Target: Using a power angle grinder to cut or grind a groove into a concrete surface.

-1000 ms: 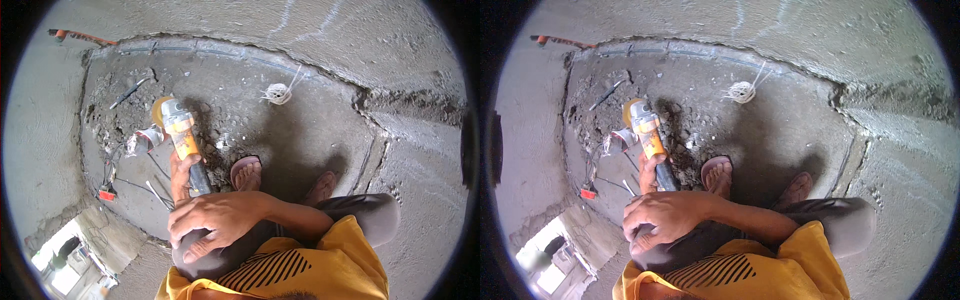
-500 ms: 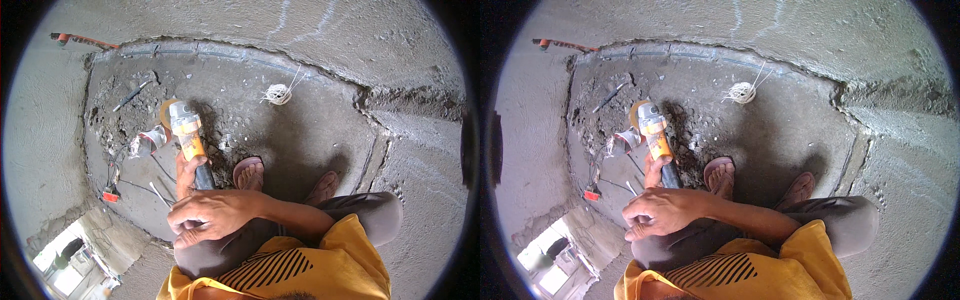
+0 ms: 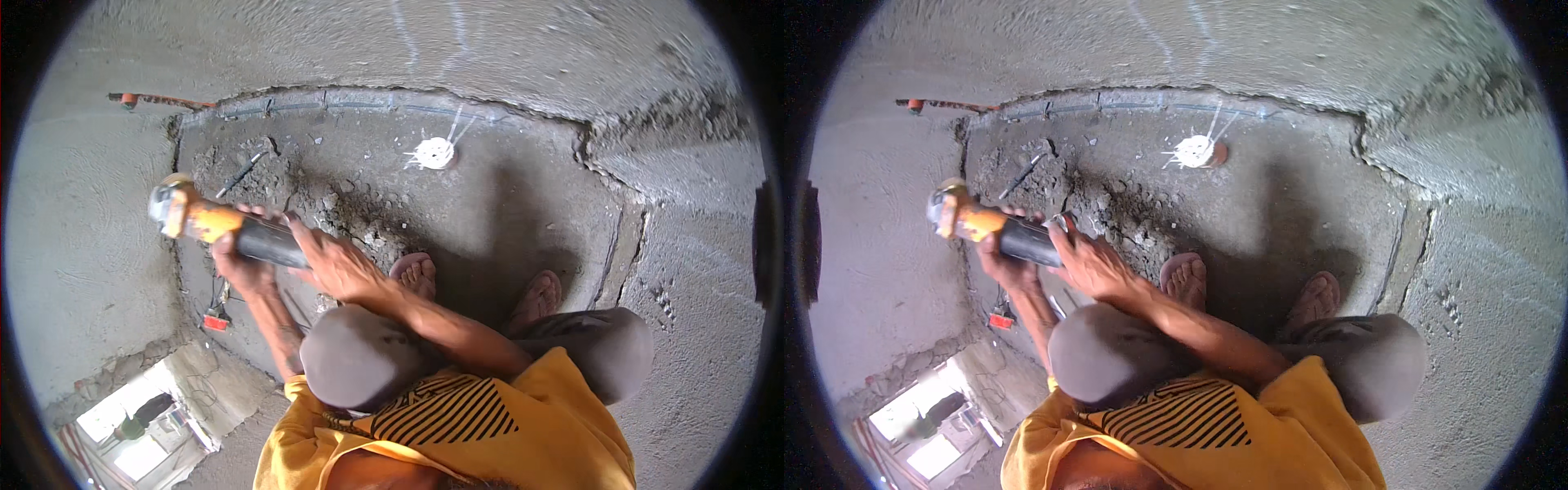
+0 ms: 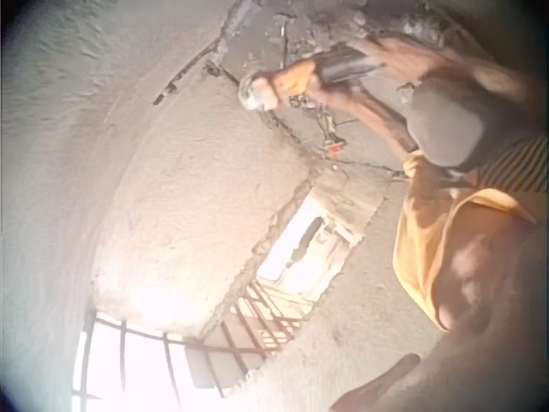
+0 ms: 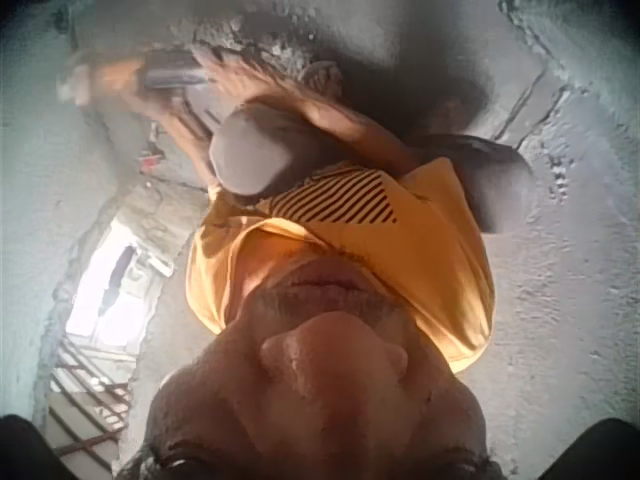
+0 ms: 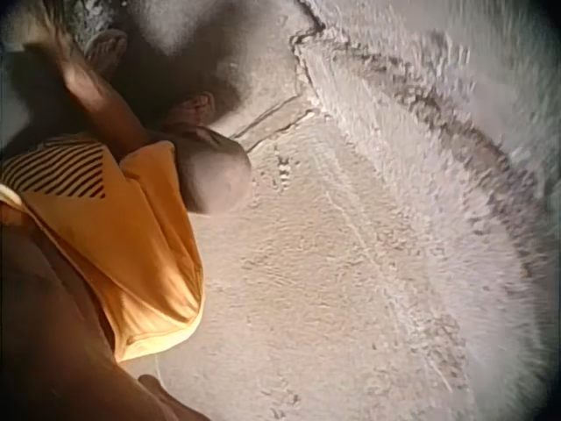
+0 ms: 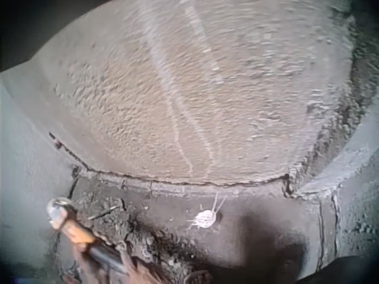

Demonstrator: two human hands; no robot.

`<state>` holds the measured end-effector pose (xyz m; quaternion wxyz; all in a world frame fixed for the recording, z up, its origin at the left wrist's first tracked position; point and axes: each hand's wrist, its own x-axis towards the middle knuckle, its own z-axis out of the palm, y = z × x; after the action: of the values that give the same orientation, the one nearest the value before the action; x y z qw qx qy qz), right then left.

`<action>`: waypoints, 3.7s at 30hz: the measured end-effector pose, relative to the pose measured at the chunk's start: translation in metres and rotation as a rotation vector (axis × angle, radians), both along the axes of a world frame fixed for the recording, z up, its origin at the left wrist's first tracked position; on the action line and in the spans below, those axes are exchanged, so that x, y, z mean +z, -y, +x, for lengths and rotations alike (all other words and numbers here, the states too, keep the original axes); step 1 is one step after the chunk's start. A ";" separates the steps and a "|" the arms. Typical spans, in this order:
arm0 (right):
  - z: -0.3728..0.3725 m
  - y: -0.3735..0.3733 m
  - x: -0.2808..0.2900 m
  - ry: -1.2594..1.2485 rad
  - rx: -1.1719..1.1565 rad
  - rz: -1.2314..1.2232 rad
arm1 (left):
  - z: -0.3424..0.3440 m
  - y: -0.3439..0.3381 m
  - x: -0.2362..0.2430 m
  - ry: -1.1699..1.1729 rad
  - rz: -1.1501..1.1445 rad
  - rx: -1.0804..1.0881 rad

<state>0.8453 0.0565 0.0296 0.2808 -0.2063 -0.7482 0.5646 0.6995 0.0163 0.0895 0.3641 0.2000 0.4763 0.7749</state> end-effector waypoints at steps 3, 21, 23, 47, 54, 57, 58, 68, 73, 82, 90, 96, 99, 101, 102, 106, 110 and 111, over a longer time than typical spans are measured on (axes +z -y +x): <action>0.004 -0.019 0.012 -0.253 0.067 0.140 | 0.005 0.007 0.042 -0.191 -0.079 0.121; 0.071 -0.058 0.077 -0.352 0.102 0.077 | 0.059 -0.036 0.114 -0.258 -0.228 0.226; 0.071 -0.058 0.059 -0.269 0.123 -0.029 | 0.063 -0.039 0.091 -0.195 -0.242 0.208; 0.097 -0.035 0.075 -0.906 -0.483 -1.169 | 0.142 -0.097 0.093 -0.961 -0.796 -1.049; 0.124 -0.053 0.020 -0.623 -0.814 -1.574 | 0.156 -0.114 -0.002 -0.614 -0.805 -1.352; 0.147 -0.073 0.002 -0.424 -0.922 -1.540 | 0.177 -0.119 -0.038 -0.531 -0.763 -1.346; 0.154 -0.080 -0.015 -0.363 -0.968 -1.505 | 0.187 -0.123 -0.053 -0.492 -0.752 -1.302; 0.222 -0.086 -0.064 -0.081 -0.758 -1.272 | 0.262 -0.079 -0.111 -0.131 -0.716 -0.865; 0.207 -0.077 -0.095 0.061 -0.737 -1.188 | 0.242 -0.080 -0.135 0.241 -0.776 -0.903; 0.178 -0.098 -0.126 0.233 -0.796 -1.058 | 0.228 -0.096 -0.180 0.391 -0.690 -0.764; 0.169 -0.112 -0.112 0.353 -0.776 -1.012 | 0.214 -0.098 -0.203 0.508 -0.652 -0.779; 0.165 -0.127 -0.114 0.403 -0.728 -0.965 | 0.217 -0.110 -0.196 0.519 -0.618 -0.650; 0.163 -0.131 -0.116 0.431 -0.710 -0.961 | 0.218 -0.115 -0.195 0.547 -0.618 -0.678; 0.160 -0.131 -0.113 0.453 -0.815 -0.930 | 0.215 -0.116 -0.196 0.555 -0.622 -0.698; 0.159 -0.131 -0.111 0.452 -0.807 -0.930 | 0.212 -0.115 -0.196 0.565 -0.623 -0.719; 0.161 -0.133 -0.115 0.371 -0.820 -1.017 | 0.218 -0.117 -0.190 0.455 -0.661 -0.675; 0.160 -0.136 -0.112 0.348 -0.773 -1.038 | 0.214 -0.118 -0.193 0.515 -0.668 -0.643; 0.160 -0.136 -0.113 0.368 -0.794 -1.023 | 0.215 -0.119 -0.193 0.518 -0.663 -0.641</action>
<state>1.0055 0.1927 -0.0833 0.2019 -0.6658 -0.2894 0.6574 0.9145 0.1358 -0.1037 0.7323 0.0116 0.5053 0.4564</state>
